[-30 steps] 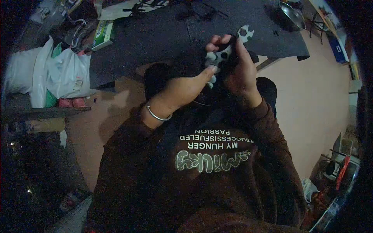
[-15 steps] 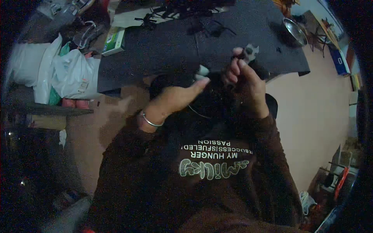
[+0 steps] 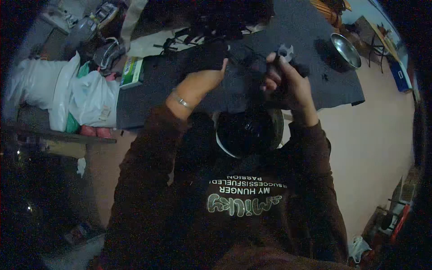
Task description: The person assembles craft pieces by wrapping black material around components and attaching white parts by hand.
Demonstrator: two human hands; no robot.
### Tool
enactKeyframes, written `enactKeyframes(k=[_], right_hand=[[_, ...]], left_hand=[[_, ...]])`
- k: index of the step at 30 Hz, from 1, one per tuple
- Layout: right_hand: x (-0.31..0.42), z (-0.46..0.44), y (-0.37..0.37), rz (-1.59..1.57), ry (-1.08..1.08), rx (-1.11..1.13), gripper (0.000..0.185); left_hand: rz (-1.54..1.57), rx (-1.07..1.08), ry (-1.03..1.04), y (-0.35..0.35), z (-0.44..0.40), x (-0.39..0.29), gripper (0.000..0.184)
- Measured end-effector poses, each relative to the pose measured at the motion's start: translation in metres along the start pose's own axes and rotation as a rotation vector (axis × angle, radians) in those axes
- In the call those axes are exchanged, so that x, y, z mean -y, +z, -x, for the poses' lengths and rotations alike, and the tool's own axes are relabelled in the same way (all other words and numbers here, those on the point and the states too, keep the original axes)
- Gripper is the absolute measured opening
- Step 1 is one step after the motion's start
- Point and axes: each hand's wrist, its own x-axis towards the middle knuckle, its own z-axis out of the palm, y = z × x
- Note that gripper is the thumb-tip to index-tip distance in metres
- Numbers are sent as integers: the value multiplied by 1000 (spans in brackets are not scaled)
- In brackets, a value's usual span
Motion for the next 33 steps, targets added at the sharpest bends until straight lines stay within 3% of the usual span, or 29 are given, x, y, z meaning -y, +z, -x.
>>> enactKeyframes(k=[1,5,7,8,10,11,13,15,16,18,19,20,21,22,24,25,27,29,31,33], right_hand=[[-6,-4,-6,-470,62,175,33],[1,-5,-5,-614,78,266,27],[13,3,2,292,-126,-68,26],[13,6,7,286,-128,-57,26],[12,9,15,618,-399,114,24],[6,8,18,676,-554,145,22],[5,11,22,758,-588,170,20],[2,12,23,843,-621,191,17],[-2,13,23,890,-682,117,15],[-2,16,27,937,-750,39,14],[4,22,34,707,-532,-37,13],[7,25,38,472,-314,-108,12],[5,24,38,473,-317,-110,12],[-1,23,36,511,-373,-104,11],[-3,21,35,547,-426,-97,11],[-3,21,34,611,-490,-45,10],[-2,22,32,673,-555,5,9],[1,22,29,754,-696,57,9],[3,25,29,731,-650,9,10],[3,25,27,707,-604,-36,12]], left_hand=[[25,26,-37,2,-4,-1,40],[56,-64,-4,-20,23,-17,37],[54,-109,-13,-38,33,-28,37],[214,-128,1,-47,37,-35,36],[366,-152,8,-59,43,-47,35],[454,-75,-120,-61,45,-52,33],[544,2,-250,-59,46,-50,30],[416,-160,200,-52,43,-41,28],[416,-160,200,-54,46,-44,28],[756,74,-137,-59,51,-53,22],[754,73,-131,-54,52,-53,22],[815,-63,-36,-46,53,-50,26],[872,-197,60,-41,53,-49,30],[871,-198,62,-41,54,-51,30],[781,101,-254,-46,58,-57,36],[780,102,-258,-51,58,-63,36],[595,182,-489,-63,60,-76,42],[636,122,-438,-55,62,-70,44],[678,66,-389,-59,62,-75,46],[469,296,-700,-83,59,-91,45]])
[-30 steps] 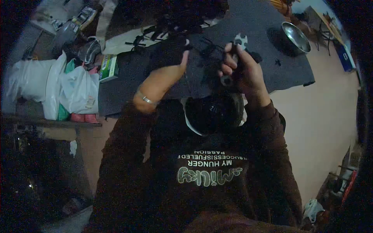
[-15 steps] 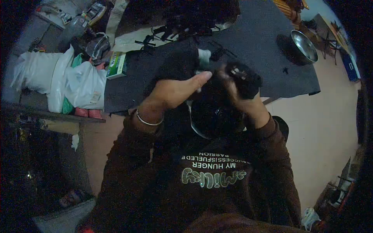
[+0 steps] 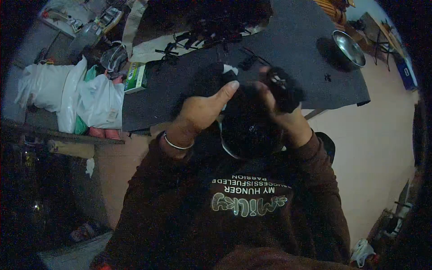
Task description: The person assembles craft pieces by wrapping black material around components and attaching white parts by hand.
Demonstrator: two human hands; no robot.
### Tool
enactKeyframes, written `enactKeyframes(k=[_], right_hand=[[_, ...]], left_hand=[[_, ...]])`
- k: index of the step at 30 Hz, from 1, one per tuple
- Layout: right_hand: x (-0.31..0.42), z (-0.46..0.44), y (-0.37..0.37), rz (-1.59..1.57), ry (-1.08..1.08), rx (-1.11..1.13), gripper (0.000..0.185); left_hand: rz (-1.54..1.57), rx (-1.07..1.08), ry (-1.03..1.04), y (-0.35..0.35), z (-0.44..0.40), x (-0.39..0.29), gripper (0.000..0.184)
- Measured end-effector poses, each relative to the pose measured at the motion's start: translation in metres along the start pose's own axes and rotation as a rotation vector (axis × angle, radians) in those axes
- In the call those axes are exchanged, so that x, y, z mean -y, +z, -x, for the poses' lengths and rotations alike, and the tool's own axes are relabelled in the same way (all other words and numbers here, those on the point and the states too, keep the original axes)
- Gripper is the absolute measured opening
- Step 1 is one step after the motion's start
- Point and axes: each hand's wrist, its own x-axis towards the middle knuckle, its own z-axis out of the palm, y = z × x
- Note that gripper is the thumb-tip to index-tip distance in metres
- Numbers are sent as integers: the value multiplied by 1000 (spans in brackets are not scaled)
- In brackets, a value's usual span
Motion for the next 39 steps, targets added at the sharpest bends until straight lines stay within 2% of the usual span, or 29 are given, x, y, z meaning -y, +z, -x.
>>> enactKeyframes(k=[1,3,5,7,10,13,14,16,18,19,21,22,24,25,27,28,29,30,31,32,33,34,36,38,39], right_hand=[[-5,-1,-2,106,-79,-27,15],[-6,-1,-2,209,-156,-51,20],[-1,0,-1,189,-320,307,28],[-3,3,1,245,-348,317,30],[-13,8,5,321,-357,316,32],[-10,8,10,260,-334,255,31],[-7,8,13,186,-331,202,30],[-12,11,14,193,-336,233,30],[-12,13,14,201,-340,268,30],[-9,12,13,201,-334,316,32],[-5,12,10,202,-328,365,33],[-3,12,9,235,-361,401,33],[0,11,5,266,-394,438,33],[2,11,4,239,-359,475,32],[2,11,3,212,-324,512,31],[0,11,3,294,-363,429,27],[-2,12,4,376,-399,345,23],[-3,12,6,375,-397,345,23],[-3,11,11,165,-143,243,18],[-3,10,13,-45,108,138,15],[-1,11,13,-44,108,137,15],[3,12,11,-62,163,136,14],[6,11,6,-85,221,134,16],[3,7,-2,-300,412,251,23],[2,4,-5,-327,425,311,33]], left_hand=[[-1,-1,0,2,-5,6,45],[82,-113,275,9,-22,30,46],[76,-60,303,14,-29,36,45],[68,-5,334,19,-33,43,45],[116,-77,514,25,-32,49,43],[87,-123,530,29,-38,60,39],[256,-12,584,31,-49,67,38],[427,99,633,32,-55,72,37],[597,227,35,24,-39,49,35],[599,229,35,26,-38,47,35],[304,38,276,29,-36,45,41],[304,39,276,30,-34,44,41],[117,-74,189,29,-29,37,48],[117,-74,189,27,-27,34,48],[-38,-14,-13,23,-25,28,52],[-38,-14,-13,21,-24,30,52],[-198,70,199,19,-23,35,46],[-281,117,302,19,-20,36,43],[-357,157,410,19,-17,37,40],[-179,-15,681,20,-12,36,34],[9,-191,943,20,-8,34,30],[9,-188,944,22,-3,32,30],[-142,-359,1021,23,4,27,24],[-94,-350,974,21,4,26,23],[-69,-348,952,20,3,28,23]])
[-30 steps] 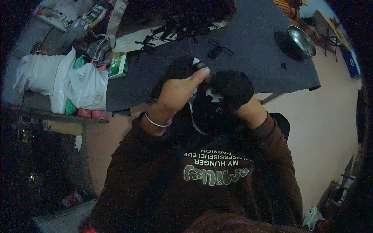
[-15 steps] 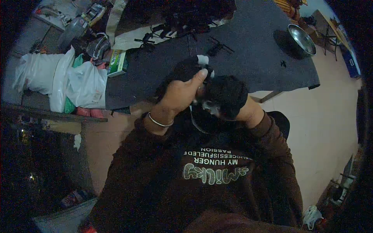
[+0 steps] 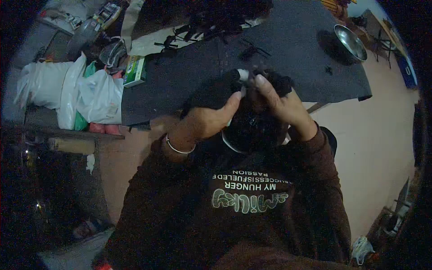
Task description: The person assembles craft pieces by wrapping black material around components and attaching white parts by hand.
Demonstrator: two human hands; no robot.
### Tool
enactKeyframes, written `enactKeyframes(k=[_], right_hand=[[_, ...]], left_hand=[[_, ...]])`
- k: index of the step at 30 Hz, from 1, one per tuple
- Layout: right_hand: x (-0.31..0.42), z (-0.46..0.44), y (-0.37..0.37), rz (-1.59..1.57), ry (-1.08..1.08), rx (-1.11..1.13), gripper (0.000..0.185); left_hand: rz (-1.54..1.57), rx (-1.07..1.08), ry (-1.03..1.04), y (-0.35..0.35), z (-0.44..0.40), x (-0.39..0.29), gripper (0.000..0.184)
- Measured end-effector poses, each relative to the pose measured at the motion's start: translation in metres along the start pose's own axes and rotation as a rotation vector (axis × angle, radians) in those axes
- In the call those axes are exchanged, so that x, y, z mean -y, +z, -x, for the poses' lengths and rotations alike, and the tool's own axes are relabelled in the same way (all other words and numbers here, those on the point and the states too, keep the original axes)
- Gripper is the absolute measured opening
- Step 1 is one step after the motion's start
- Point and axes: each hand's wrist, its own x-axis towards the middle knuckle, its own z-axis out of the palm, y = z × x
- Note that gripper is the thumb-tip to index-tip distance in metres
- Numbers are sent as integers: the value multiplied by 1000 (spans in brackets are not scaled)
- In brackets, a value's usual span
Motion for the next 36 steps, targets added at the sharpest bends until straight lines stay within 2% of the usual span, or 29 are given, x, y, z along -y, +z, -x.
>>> enactKeyframes(k=[4,7,8,10,12,16,18,19,21,25,27,28,30,32,34,36], right_hand=[[-3,2,-2,38,29,108,39],[-5,2,0,77,120,195,41],[-5,2,0,93,115,199,40],[-6,1,2,109,110,205,40],[-8,1,4,82,84,194,39],[-1,2,2,100,109,230,39],[1,2,4,66,191,224,38],[0,3,6,66,191,224,38],[-6,5,13,65,59,122,36],[-10,7,20,46,-35,72,33],[0,9,14,-33,118,151,31],[0,9,10,-34,120,155,31],[0,5,2,-7,57,84,27],[-12,4,6,-33,85,19,23],[-22,1,6,118,-12,184,22],[-10,4,3,132,10,152,22]], left_hand=[[30,43,-89,1,5,13,21],[70,48,16,4,10,23,19],[-20,49,193,7,16,35,18],[-111,49,367,5,17,45,18],[-284,135,526,1,13,45,19],[-163,51,379,6,16,30,19],[34,27,13,0,8,10,21],[34,27,14,1,8,11,21],[-152,-58,296,3,7,17,23],[-222,17,332,-1,5,18,24],[16,64,215,-6,1,10,24],[16,64,211,-6,3,16,24],[-78,53,278,-3,9,34,24],[-99,-5,346,0,9,45,23],[-88,-55,391,0,11,49,23],[-221,121,273,-5,16,49,22]])
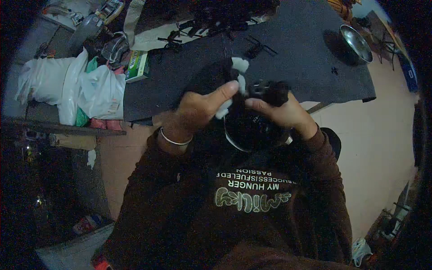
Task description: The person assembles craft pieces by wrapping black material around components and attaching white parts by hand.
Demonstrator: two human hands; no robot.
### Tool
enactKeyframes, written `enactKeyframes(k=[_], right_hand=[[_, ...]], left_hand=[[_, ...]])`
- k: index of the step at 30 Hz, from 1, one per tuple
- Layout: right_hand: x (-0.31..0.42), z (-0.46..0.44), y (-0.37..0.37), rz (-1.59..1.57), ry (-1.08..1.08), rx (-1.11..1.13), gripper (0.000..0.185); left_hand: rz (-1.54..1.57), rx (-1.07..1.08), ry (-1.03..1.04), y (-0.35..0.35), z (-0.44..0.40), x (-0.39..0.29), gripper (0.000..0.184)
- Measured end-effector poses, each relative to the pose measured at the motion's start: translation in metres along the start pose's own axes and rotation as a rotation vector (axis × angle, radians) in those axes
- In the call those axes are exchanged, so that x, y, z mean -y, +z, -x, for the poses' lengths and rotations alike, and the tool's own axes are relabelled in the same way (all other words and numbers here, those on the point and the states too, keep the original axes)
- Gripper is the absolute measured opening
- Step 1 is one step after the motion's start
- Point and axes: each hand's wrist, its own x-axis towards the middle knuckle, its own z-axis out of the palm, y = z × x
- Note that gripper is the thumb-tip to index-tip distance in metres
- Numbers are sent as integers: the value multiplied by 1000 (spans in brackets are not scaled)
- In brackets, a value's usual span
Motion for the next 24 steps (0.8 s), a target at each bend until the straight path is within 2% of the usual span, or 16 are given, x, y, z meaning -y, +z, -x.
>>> enactKeyframes(k=[1,3,5,7,9,11,13,14,16,18,19,21,24], right_hand=[[6,1,-1,13,25,-30,21],[7,2,-1,-44,25,-100,20],[6,3,-2,-101,26,-175,19],[5,2,-1,-76,-108,-205,18],[5,-1,2,-104,-116,-215,17],[2,-1,4,-134,-126,-223,15],[0,-2,4,-36,-97,-229,17],[0,-3,2,-38,-98,-231,17],[2,-4,0,-56,-93,-139,26],[1,-1,-3,-68,-35,-60,31],[0,0,-4,-77,24,17,37],[0,0,-3,-62,52,36,39],[0,-2,-3,-7,136,73,41]], left_hand=[[1,0,-2,2,1,6,22],[-165,-115,172,12,0,21,23],[-84,-97,101,16,0,11,24],[-2,-76,29,16,-1,5,25],[-125,-5,315,11,-5,1,25],[-117,77,246,0,-10,-16,25],[-115,159,181,-1,-10,-19,24],[-160,136,223,4,-7,-12,23],[-206,114,263,5,-5,-9,22],[-240,213,111,2,-5,-10,22],[-239,214,110,4,-5,-6,22],[-203,52,331,13,-6,4,20],[-228,39,401,10,-9,2,18]])
